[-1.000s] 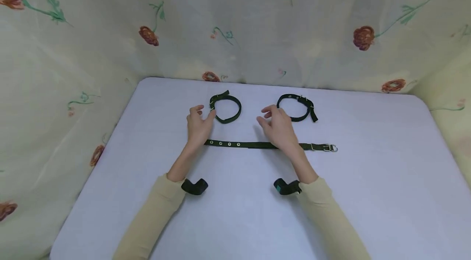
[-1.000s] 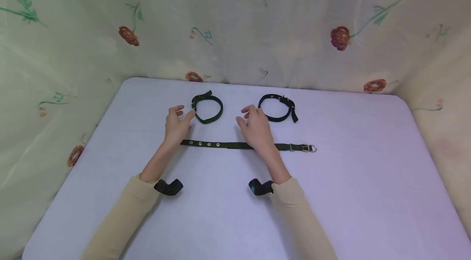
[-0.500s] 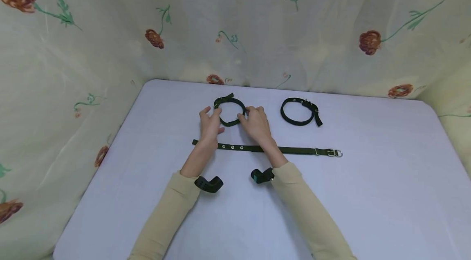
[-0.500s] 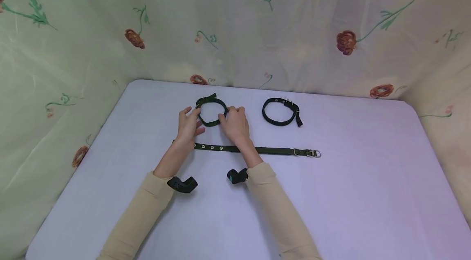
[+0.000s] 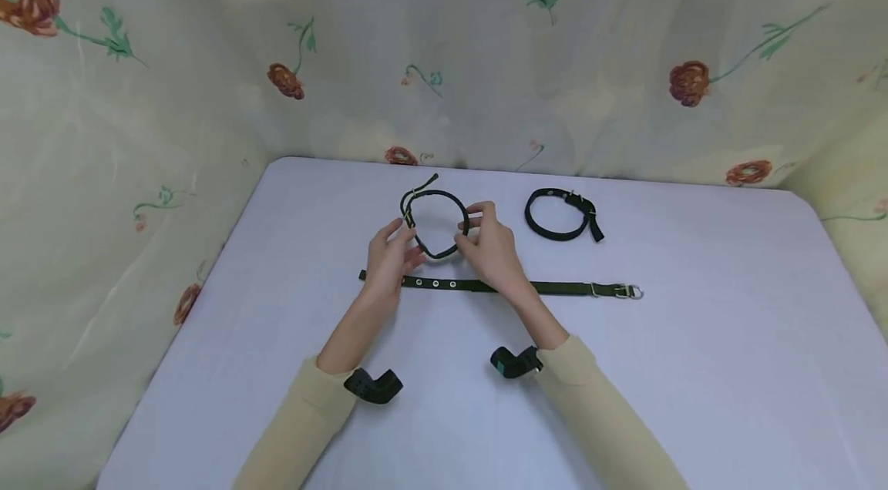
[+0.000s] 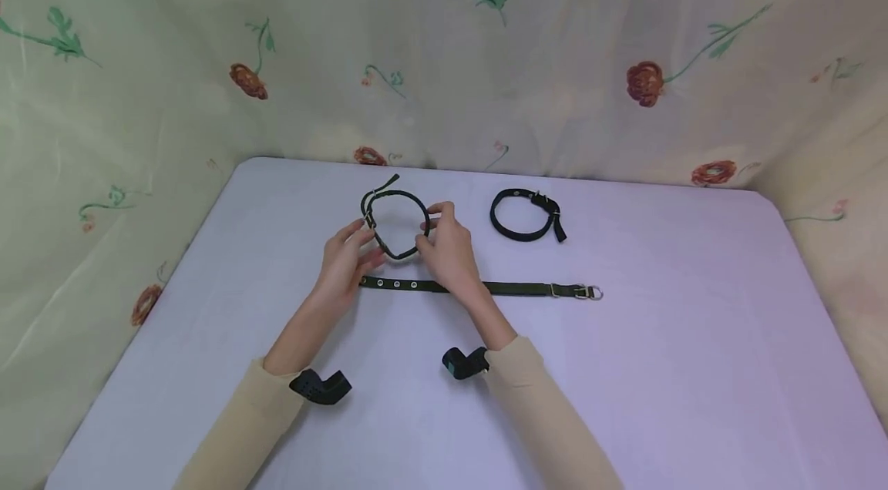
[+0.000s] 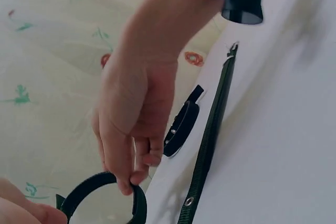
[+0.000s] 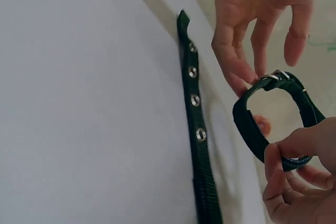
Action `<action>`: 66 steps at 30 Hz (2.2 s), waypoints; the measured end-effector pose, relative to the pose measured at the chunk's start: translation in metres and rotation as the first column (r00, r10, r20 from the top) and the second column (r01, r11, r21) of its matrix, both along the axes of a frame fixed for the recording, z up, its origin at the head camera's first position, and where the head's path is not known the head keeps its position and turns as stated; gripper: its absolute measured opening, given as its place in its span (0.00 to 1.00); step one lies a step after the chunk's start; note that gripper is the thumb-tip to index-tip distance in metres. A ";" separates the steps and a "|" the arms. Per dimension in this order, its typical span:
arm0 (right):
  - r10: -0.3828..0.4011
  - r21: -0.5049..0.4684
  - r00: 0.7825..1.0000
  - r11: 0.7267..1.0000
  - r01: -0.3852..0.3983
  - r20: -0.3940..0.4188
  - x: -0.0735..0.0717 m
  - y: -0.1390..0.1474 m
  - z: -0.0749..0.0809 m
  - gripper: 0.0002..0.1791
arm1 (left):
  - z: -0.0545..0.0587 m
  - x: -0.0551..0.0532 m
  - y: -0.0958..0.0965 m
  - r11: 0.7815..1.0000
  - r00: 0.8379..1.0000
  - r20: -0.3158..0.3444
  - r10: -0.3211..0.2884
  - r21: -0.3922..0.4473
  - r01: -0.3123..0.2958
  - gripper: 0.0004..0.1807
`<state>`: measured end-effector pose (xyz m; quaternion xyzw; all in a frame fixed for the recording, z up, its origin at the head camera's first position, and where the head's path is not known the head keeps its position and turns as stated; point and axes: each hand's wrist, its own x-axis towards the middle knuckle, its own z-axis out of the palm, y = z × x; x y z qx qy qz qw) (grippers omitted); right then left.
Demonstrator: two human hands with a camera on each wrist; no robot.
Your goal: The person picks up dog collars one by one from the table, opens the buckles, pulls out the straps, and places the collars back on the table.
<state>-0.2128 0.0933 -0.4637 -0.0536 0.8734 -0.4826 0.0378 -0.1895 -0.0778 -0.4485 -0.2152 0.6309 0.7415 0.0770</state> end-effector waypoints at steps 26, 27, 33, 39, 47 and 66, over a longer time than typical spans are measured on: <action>0.151 -0.048 0.988 0.988 -0.149 0.029 0.111 0.036 0.026 0.09 | 0.010 0.108 -0.011 0.877 0.905 -0.304 -0.298 -0.461 0.134 0.19; 0.157 -0.048 0.987 0.987 -0.155 0.031 0.116 0.036 0.025 0.09 | 0.009 0.113 -0.010 0.862 0.896 -0.327 -0.299 -0.495 0.107 0.18; 0.127 0.097 0.989 0.988 -0.119 -0.082 0.135 0.038 0.026 0.07 | 0.006 0.131 -0.005 0.780 0.848 -0.409 -0.336 -0.625 0.008 0.12; 0.058 0.109 0.994 0.993 -0.048 -0.097 0.136 0.043 0.034 0.12 | 0.006 0.129 0.001 0.733 0.813 -0.416 -0.407 -0.680 0.020 0.12; 0.083 0.037 0.988 0.996 -0.079 -0.132 0.139 0.046 0.036 0.19 | 0.007 0.131 0.007 0.630 0.762 -0.390 -0.516 -0.776 0.030 0.12; 0.090 0.101 0.961 0.993 -0.065 -0.262 0.141 0.051 0.042 0.15 | 0.014 0.127 0.017 0.727 0.780 -0.427 -0.457 -0.685 0.051 0.10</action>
